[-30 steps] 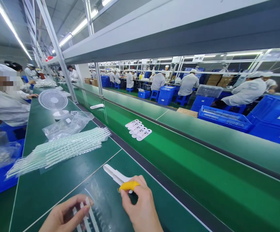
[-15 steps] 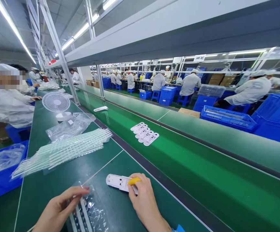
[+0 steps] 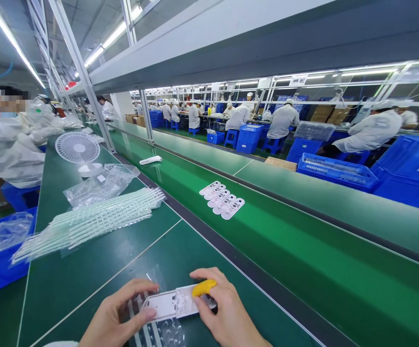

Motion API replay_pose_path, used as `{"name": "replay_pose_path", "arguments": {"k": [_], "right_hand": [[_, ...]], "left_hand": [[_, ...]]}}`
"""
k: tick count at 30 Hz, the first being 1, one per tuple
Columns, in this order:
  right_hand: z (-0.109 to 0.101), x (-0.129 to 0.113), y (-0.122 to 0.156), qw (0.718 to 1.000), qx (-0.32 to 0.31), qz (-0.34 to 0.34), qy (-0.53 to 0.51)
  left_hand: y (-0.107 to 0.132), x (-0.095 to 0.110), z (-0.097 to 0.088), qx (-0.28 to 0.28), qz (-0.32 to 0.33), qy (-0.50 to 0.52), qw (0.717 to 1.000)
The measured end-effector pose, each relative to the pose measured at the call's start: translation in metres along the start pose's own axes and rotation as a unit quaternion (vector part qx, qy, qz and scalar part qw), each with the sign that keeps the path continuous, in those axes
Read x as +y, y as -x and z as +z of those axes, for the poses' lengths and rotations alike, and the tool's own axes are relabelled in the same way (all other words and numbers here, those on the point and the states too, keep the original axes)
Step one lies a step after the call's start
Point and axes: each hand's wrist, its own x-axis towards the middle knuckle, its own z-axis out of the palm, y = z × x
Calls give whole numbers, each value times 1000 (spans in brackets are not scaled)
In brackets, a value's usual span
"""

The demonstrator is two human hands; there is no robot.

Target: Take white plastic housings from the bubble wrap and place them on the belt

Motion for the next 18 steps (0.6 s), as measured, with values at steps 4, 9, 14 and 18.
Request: {"name": "replay_pose_path", "arguments": {"k": [4, 9, 14, 18], "right_hand": [[-4, -1, 0, 999, -2, -12, 47], [-14, 6, 1, 991, 8, -36, 130], [-29, 4, 6, 946, -32, -105, 305], [-30, -5, 7, 916, -72, -125, 376]], "left_hand": [[3, -8, 1, -14, 16, -50, 999], [6, -6, 1, -16, 47, -86, 995], [9, 8, 0, -29, 61, -100, 993], [10, 17, 0, -34, 77, -98, 992]]}}
